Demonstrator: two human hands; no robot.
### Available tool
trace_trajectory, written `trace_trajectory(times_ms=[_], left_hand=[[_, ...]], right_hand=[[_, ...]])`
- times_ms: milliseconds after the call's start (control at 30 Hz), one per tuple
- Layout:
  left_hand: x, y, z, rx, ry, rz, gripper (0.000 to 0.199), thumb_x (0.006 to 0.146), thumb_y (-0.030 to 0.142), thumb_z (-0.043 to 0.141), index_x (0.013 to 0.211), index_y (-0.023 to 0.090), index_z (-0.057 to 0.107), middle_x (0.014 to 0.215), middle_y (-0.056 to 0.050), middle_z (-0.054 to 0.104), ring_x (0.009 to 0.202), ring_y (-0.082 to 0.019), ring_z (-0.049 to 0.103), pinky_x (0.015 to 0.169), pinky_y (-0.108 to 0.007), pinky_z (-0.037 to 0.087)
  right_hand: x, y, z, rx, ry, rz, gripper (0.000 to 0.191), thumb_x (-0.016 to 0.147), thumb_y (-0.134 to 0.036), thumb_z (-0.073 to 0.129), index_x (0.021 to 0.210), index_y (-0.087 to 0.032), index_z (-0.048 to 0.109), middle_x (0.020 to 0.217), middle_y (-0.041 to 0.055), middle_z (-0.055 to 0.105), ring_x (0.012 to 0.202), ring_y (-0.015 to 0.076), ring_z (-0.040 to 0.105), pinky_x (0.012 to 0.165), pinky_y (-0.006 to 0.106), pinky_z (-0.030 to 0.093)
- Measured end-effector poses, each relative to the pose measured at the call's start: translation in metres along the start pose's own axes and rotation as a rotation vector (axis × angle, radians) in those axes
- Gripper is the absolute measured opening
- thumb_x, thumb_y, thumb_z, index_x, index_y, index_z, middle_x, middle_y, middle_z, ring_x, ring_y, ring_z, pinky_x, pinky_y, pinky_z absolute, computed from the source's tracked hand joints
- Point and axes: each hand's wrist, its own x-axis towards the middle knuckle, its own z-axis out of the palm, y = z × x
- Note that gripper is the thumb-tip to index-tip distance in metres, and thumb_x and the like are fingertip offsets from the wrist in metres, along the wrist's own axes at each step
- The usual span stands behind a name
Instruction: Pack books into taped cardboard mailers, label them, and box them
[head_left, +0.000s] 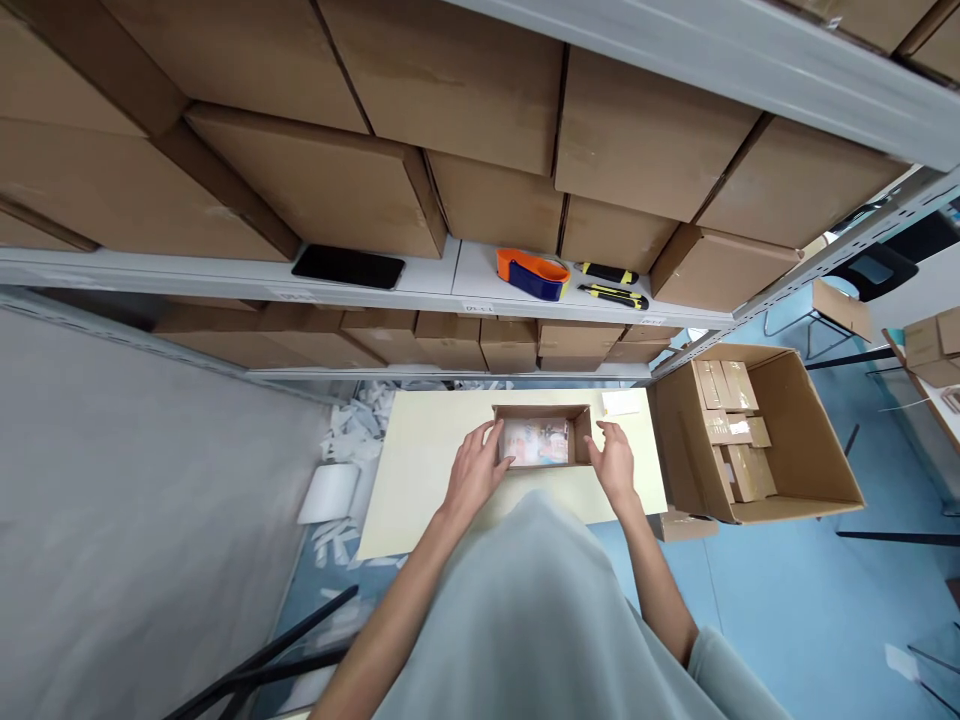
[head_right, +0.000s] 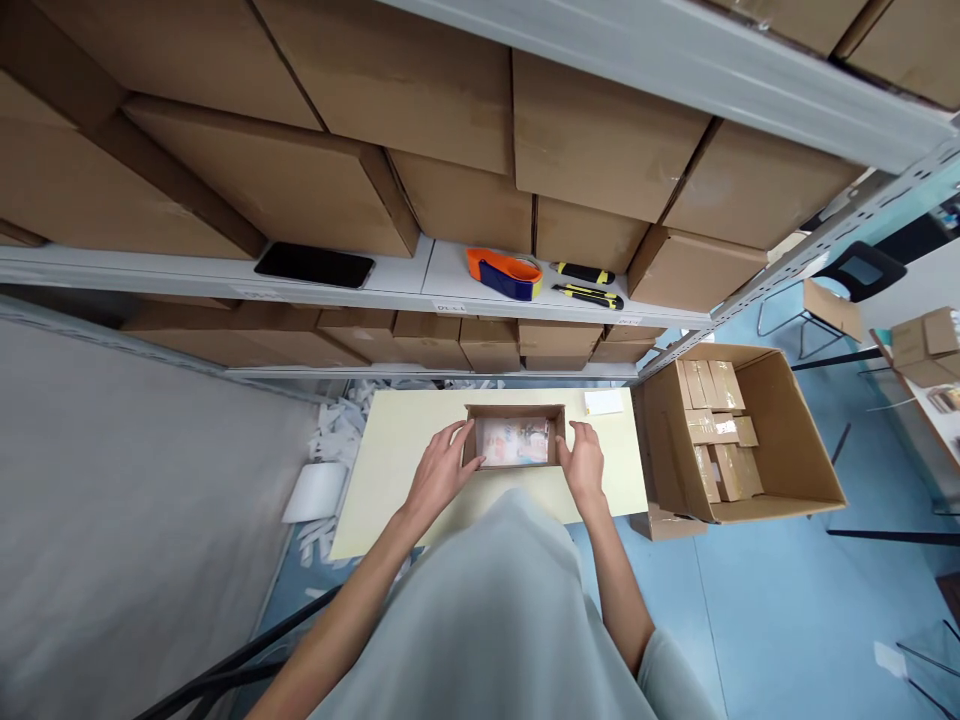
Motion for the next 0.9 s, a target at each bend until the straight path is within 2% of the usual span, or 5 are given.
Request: trace_trajectory(times_ms=[333,567,700,767,900], left_hand=[[-0.017,0.0,0.028,-0.134,-0.214,-0.016,0.076,0.097,0.043,0.071,0.162,0.019,0.04,0.147,-0.019,0.067,0.141,-0.036,0.061,0.117,-0.048,0.049],[0.01,-0.011,0.03,-0.149,-0.202,-0.159,0.093,0.096,0.04,0.073,0.17,0.017,0.022,0.14,-0.02,0.071,0.127,-0.034,0.071,0.104,-0.044,0.058],[0.036,-0.012,0.021,-0.026,-0.025,-0.115,0.109,0.091,0.032,0.075,0.173,0.014,0.006,0.171,-0.031,0.034,0.153,-0.042,0.049,0.113,-0.052,0.053],[0.047,-0.013,0.016,0.007,-0.028,-0.015,0.109,0.087,0.026,0.077,0.173,0.017,0.011,0.178,-0.028,0.024,0.163,-0.044,0.032,0.123,-0.057,0.045],[0.054,-0.016,0.01,0.004,-0.101,0.053,0.086,0.084,0.02,0.076,0.163,0.022,0.042,0.166,-0.02,0.048,0.163,-0.041,0.033,0.128,-0.057,0.039]], right_hand=[[-0.01,0.016,0.018,0.214,-0.413,-0.034,0.076,0.087,-0.03,0.086,0.156,-0.018,0.057,0.153,0.0147,0.067,0.142,0.0306,0.062,0.121,0.044,0.049],[0.013,0.011,0.03,0.136,-0.374,0.028,0.075,0.093,-0.027,0.078,0.161,-0.015,0.048,0.141,0.0161,0.072,0.134,0.0281,0.067,0.114,0.038,0.052],[0.038,0.004,0.03,-0.038,-0.289,0.094,0.106,0.086,-0.025,0.081,0.172,-0.009,0.021,0.155,0.024,0.057,0.149,0.0336,0.053,0.119,0.041,0.047],[0.049,0.001,0.029,-0.056,-0.281,0.089,0.112,0.085,-0.023,0.081,0.174,-0.013,0.015,0.164,0.0247,0.046,0.153,0.0332,0.049,0.119,0.04,0.047],[0.061,0.001,0.027,-0.037,-0.277,0.006,0.097,0.084,-0.021,0.083,0.168,-0.023,0.035,0.166,0.0182,0.043,0.15,0.0291,0.052,0.12,0.037,0.047]])
